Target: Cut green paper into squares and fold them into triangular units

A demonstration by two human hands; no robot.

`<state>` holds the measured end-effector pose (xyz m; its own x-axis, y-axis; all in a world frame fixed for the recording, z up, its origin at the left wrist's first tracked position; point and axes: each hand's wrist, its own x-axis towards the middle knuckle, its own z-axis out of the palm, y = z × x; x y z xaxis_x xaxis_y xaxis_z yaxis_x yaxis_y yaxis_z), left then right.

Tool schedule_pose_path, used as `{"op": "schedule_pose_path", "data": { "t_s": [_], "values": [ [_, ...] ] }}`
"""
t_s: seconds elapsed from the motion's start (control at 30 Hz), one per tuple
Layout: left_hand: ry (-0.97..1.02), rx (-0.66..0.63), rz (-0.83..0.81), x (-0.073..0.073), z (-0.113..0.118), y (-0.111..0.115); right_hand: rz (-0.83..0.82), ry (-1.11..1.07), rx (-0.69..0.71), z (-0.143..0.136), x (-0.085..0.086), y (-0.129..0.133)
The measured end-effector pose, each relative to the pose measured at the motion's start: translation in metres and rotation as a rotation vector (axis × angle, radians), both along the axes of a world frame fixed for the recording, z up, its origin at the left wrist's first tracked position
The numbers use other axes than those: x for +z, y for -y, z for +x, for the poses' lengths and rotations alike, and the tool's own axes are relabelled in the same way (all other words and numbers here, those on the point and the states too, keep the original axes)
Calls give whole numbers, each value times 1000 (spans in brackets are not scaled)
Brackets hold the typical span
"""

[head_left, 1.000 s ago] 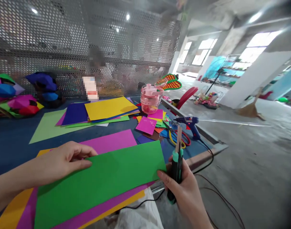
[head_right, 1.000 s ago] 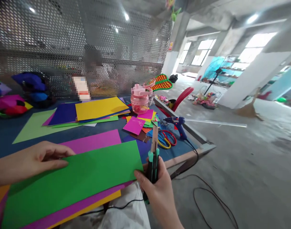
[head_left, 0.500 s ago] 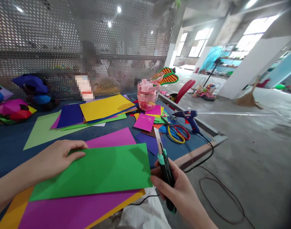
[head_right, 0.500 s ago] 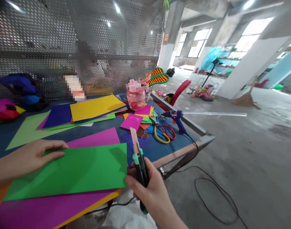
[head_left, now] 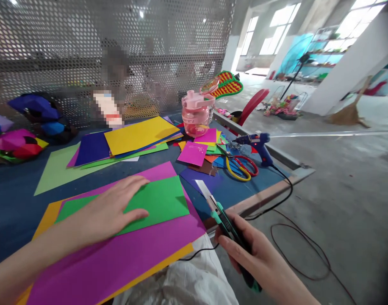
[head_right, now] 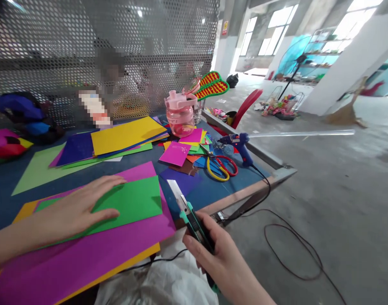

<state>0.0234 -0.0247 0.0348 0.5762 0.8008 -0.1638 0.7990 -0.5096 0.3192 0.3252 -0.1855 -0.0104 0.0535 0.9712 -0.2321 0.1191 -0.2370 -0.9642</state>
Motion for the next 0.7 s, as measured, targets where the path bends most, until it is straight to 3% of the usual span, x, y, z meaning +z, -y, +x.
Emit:
{"op": "schedule_pose_path", "data": {
  "t_s": [0.2, 0.37, 0.7],
  "values": [
    [-17, -117, 9, -6, 45, -16, -51, -19, -21, 8, -1, 9],
    [-28, -171, -1, -2, 54, -22, -61, -40, -25, 13, -3, 13],
    [57, -115, -55, 6, 62, -7, 62, 56, 43, 25, -9, 9]
  ]
}}
